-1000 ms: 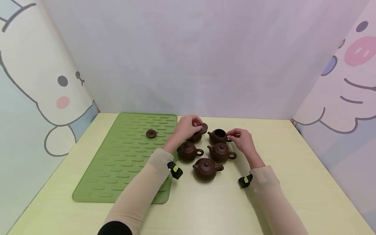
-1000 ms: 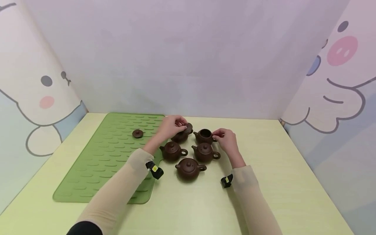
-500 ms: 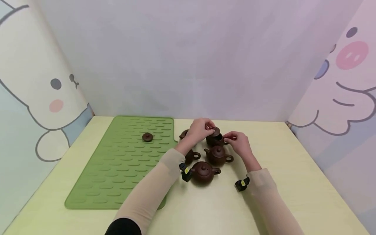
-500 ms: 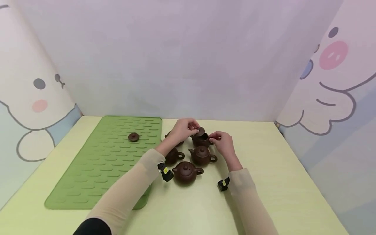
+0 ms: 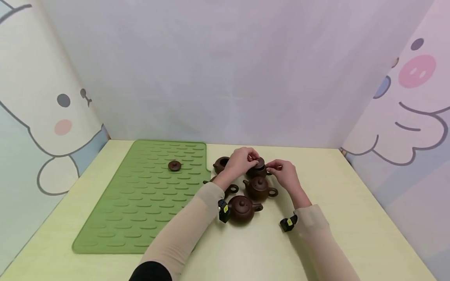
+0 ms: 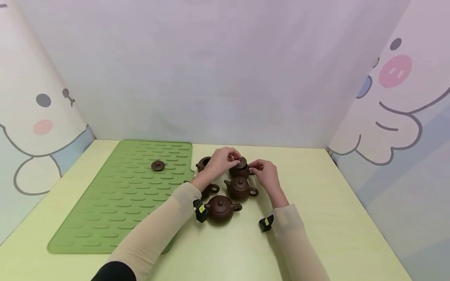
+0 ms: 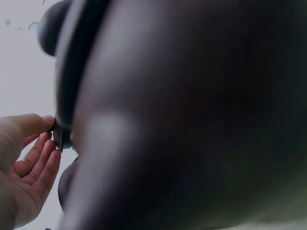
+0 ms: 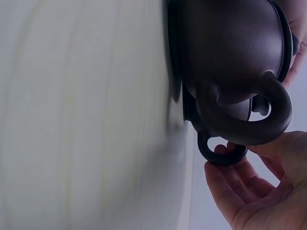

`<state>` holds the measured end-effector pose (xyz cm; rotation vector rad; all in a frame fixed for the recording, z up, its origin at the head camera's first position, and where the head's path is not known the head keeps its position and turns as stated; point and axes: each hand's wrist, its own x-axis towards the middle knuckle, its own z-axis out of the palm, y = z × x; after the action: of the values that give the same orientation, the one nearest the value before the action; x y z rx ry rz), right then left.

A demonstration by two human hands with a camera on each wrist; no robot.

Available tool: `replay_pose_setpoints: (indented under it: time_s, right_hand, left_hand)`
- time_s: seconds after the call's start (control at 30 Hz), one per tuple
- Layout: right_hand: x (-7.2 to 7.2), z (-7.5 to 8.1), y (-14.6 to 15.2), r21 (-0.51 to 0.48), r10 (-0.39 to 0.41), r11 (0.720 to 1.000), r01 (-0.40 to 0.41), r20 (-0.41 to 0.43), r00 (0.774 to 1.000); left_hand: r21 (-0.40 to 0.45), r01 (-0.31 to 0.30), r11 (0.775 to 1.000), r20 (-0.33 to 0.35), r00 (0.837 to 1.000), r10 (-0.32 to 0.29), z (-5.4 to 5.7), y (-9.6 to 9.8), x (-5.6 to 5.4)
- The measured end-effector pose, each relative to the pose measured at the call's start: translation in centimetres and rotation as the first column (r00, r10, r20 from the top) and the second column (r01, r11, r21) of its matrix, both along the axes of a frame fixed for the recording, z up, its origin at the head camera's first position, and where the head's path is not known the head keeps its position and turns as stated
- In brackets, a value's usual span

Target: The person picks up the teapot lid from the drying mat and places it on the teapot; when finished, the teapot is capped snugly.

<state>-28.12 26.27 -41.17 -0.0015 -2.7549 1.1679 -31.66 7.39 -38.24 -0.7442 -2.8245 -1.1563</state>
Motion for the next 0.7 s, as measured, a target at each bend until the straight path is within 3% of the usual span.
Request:
replay_pose_setpoints:
  time_s: [0.33, 0.7]
  right_hand:
    - [0.1, -0.1, -0.6, -0.019, 0.002, 1.0, -0.001, 0.019, 1.0]
    - [0.0, -0.2, 0.2, 0.0, -0.003, 1.0, 0.003, -0.013, 1.0]
  left_hand:
    - [-0.135, -0.019, 0.991, -0.002, 1.0, 0.019, -0.3, 0.3, 0.5]
    - [-0.055, 0.017, 0.998, 0.044, 0.999, -0.014, 0.7, -0.5, 0.6]
